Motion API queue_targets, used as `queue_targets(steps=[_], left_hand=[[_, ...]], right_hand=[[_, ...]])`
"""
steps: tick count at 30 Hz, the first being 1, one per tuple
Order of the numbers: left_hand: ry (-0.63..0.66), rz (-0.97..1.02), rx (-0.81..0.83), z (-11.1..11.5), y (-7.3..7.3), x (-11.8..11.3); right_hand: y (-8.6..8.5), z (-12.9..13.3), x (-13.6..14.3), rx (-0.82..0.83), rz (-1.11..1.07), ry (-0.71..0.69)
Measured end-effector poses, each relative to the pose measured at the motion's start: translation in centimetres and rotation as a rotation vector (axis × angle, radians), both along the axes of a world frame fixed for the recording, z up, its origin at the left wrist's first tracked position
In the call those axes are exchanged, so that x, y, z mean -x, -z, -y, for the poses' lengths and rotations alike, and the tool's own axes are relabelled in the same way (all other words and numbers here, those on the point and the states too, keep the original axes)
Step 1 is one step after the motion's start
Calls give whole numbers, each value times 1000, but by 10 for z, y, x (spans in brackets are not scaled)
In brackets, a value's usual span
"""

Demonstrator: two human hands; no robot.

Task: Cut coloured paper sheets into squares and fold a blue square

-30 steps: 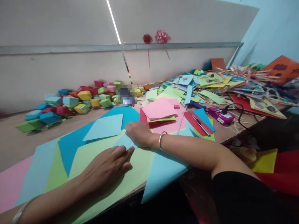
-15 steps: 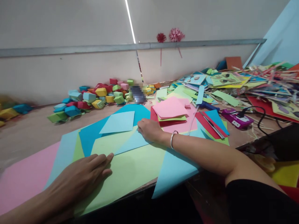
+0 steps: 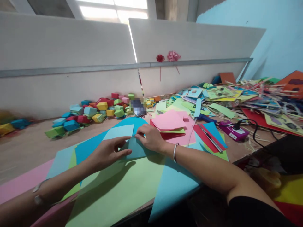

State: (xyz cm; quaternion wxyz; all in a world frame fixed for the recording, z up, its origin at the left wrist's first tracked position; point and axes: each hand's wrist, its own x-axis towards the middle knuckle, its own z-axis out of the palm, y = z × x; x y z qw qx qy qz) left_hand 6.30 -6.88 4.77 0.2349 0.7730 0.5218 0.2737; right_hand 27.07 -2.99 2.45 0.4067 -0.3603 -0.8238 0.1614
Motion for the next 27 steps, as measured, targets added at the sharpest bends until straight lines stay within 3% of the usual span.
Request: queue_targets(steps=[4,10,22,27], left_hand=[[8,147,19,-11,14,-4],[-208,367,-96,-20,34,6],[-287,619,-230,-18,32,7],[-312,738,-219,-18,33,8]], right_hand=[[-4,-5,-7,49,-166,49],[3,-10,-9,204,-101,56],[-3,-6,-7,391,-437,82],[-9,-3,-8,222,-387,111]])
